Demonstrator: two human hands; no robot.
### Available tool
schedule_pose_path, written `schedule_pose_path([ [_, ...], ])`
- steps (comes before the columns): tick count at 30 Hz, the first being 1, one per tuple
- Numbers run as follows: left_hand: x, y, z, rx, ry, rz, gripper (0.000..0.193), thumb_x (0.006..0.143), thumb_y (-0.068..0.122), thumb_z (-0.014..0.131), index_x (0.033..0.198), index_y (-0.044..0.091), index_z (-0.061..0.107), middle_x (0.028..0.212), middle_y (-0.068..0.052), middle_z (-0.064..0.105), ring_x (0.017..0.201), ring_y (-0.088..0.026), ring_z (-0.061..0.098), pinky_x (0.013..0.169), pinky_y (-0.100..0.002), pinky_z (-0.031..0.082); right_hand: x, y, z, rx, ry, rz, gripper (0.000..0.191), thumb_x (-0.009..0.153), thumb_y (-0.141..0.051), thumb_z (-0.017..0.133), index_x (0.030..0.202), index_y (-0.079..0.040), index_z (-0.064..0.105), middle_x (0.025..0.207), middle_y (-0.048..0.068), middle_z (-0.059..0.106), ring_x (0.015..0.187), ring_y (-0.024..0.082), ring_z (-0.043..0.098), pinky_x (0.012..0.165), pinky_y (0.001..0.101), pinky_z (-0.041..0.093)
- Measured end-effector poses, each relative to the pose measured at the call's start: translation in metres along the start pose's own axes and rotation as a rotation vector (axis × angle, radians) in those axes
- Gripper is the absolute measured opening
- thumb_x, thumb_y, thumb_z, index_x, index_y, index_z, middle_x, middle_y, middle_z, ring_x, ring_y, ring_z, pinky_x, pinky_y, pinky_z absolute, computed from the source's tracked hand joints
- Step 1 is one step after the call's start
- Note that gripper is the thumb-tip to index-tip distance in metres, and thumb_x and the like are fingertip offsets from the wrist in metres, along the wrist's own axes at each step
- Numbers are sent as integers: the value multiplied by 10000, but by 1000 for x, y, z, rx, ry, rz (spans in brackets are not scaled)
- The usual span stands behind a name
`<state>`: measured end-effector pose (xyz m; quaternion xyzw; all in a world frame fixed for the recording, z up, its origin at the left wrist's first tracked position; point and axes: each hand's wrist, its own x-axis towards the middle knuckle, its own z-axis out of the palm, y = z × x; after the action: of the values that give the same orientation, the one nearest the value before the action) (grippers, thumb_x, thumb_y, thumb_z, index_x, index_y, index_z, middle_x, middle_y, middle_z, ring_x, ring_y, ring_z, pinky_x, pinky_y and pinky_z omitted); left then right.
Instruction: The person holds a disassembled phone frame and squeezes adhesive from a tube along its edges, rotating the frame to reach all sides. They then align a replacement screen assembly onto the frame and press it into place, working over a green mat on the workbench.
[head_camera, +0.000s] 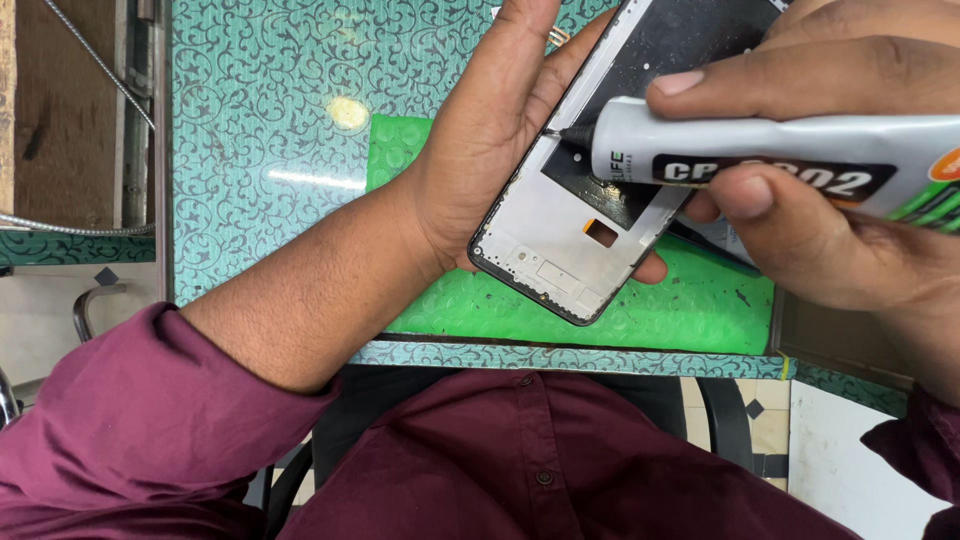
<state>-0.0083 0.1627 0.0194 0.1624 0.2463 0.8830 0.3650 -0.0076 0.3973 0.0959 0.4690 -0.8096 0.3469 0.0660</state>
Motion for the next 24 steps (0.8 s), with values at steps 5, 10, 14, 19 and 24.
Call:
schedule_pose_path([
  [5,-1,0,-1,34,69,-5,874,1060,696,409,1687,104,266,1501,-157,500,1202,-339,659,774,-566,656,0,-5,3,54,8,33,316,1099,-236,599,1253,40,613,936,112,688,709,93,684,605,177,508],
  [10,1,4,-4,-35,-22,-37,851,1079,757,320,1640,118,300,1356,-208,575,1110,-355,698,789,-571,668,4,-5,6,29,28,44,336,1031,-223,574,1226,49,607,950,162,682,695,133,666,563,210,511],
  [14,2,6,-7,-66,-33,-64,846,1083,766,262,1632,126,325,1278,-225,598,1050,-354,707,766,-569,660,4,-6,5,20,14,37,344,1075,-232,568,1272,49,585,962,169,683,702,126,680,601,201,526],
  [19,1,10,-9,-70,-10,-70,854,1077,762,247,1621,111,346,1273,-227,596,1038,-352,716,752,-564,667,1,-6,12,71,41,140,316,1132,-239,590,1311,21,615,1031,140,707,736,103,683,652,180,540],
  [24,0,14,-10,-70,3,-76,862,1075,762,257,1626,105,345,1280,-228,590,1039,-351,708,747,-557,659,-1,5,11,53,51,119,328,1074,-243,612,1275,14,638,1016,111,717,735,103,669,622,187,514],
])
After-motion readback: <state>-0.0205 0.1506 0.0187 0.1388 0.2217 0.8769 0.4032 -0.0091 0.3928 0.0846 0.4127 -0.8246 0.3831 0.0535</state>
